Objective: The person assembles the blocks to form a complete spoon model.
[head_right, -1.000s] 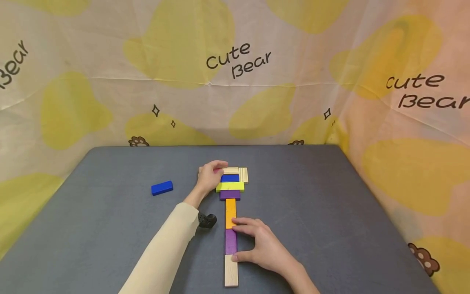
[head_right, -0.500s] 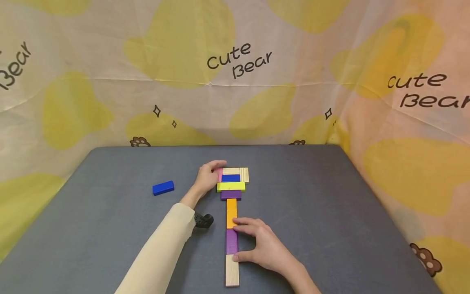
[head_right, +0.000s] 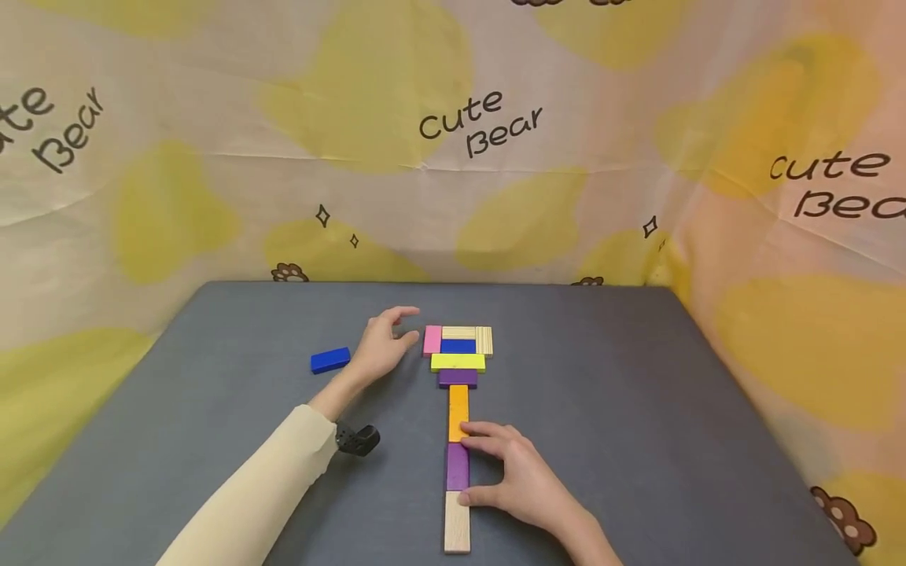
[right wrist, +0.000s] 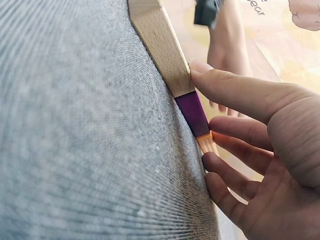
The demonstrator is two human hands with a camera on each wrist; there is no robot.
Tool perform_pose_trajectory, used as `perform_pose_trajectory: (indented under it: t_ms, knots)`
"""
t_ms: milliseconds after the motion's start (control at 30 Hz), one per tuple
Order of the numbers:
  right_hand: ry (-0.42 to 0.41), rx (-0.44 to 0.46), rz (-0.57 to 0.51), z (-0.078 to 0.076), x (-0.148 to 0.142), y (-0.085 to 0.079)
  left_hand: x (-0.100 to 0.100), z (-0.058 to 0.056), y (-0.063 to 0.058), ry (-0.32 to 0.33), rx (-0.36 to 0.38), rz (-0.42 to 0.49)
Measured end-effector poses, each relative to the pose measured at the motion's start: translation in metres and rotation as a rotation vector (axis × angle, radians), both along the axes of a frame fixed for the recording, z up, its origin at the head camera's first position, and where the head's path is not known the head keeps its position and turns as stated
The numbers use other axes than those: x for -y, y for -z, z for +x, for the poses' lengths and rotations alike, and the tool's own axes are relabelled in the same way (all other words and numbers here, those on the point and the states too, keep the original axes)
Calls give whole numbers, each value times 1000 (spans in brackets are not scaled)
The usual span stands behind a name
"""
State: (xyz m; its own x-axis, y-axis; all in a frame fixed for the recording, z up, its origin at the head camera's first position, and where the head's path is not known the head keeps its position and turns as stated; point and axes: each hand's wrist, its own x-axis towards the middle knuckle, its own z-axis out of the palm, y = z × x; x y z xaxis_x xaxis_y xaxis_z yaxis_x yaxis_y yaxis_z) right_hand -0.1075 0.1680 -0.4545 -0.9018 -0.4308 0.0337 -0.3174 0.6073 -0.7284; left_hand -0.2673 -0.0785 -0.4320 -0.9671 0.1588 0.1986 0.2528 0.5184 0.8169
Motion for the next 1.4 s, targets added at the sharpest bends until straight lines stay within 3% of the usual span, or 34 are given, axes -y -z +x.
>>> perform_pose_trajectory:
  t_ms: [233,433,633,900,1167,1400]
  knots:
    - [6,10,-2,2,-2,3,52,22,-4,35,-43,-77]
    - [10,2,9,2,-4,4,91,29,-2,6,-45,-106]
    - [12,4,8,1,-2,4,124,33,5,-45,9,-145]
    - [9,20,-8,2,-1,2,163,33,25,-74,150,-127]
    - [7,44,-2,1,-1,-1,178,31,31,-61,148,-46]
    - [1,27,-3,1,0,-2,173,31,33,-94,113,-70]
